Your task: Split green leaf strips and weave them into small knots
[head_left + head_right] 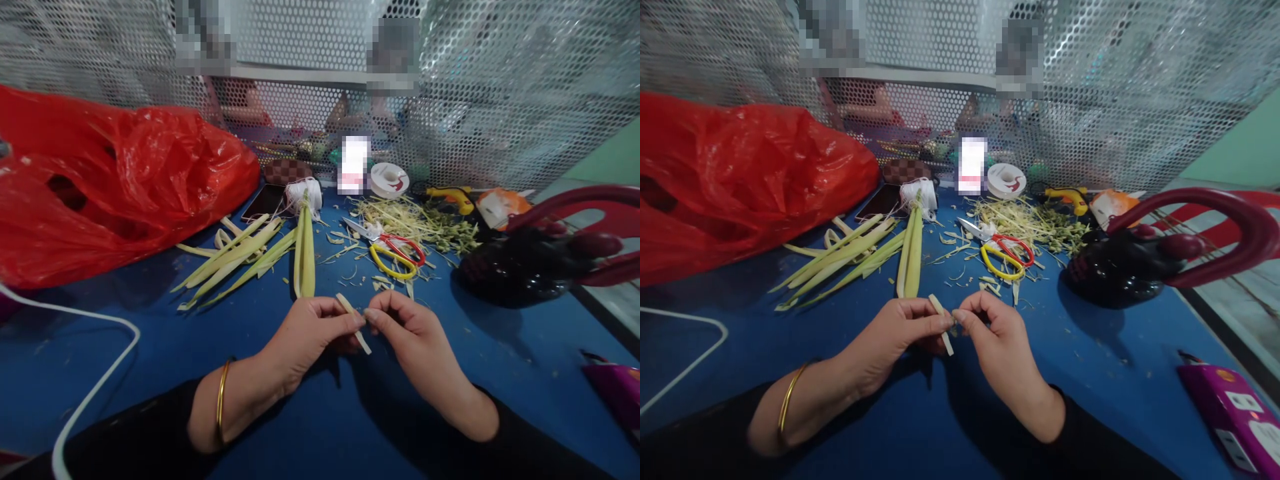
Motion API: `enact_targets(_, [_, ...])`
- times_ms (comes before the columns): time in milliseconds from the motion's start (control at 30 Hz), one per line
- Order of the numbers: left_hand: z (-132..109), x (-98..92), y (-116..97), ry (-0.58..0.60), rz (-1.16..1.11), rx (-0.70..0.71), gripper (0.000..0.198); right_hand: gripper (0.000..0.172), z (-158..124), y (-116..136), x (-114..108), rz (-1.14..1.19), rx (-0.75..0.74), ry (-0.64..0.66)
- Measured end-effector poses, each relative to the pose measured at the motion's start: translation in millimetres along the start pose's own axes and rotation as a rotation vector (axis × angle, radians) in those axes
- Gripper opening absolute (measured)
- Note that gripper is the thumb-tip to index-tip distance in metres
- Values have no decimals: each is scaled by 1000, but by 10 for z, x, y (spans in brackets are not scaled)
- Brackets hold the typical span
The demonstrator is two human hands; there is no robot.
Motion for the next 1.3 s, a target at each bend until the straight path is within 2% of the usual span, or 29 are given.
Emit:
enact_targets(167, [-4,1,-14,21,16,30,22,21,-14,-28,-2,-28,-5,-51])
enact_targets(300, [9,-8,19,53,29,40,17,20,6,-25,-16,-29,-15,-68])
enact_targets(500, [11,-15,17,34,7,24,17,18,46,7,-39,56,3,33])
enact_targets(667, [23,-9,1,35,-27,25,17,17,59,-35,-27,219,95,61])
enact_targets(933, [23,-19,27,56,8,8,18,19,58,-55,-4,205,159,117])
enact_targets(1067, [24,-13,43,75,-11,17,17,21,49,-45,1,161,134,110])
enact_targets(1300, [16,-15,52,41,-2,45,15,19,43,-82,12,108,65,30])
Point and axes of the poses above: each hand's wrist, its own z-axis towards the middle knuckle, its own x-axis out of the palm, y = z × x, the point moved 2 cm from there along z, towards the middle knuckle, and after that the axes turned 15 degrees about x, right-handed, at the moved point
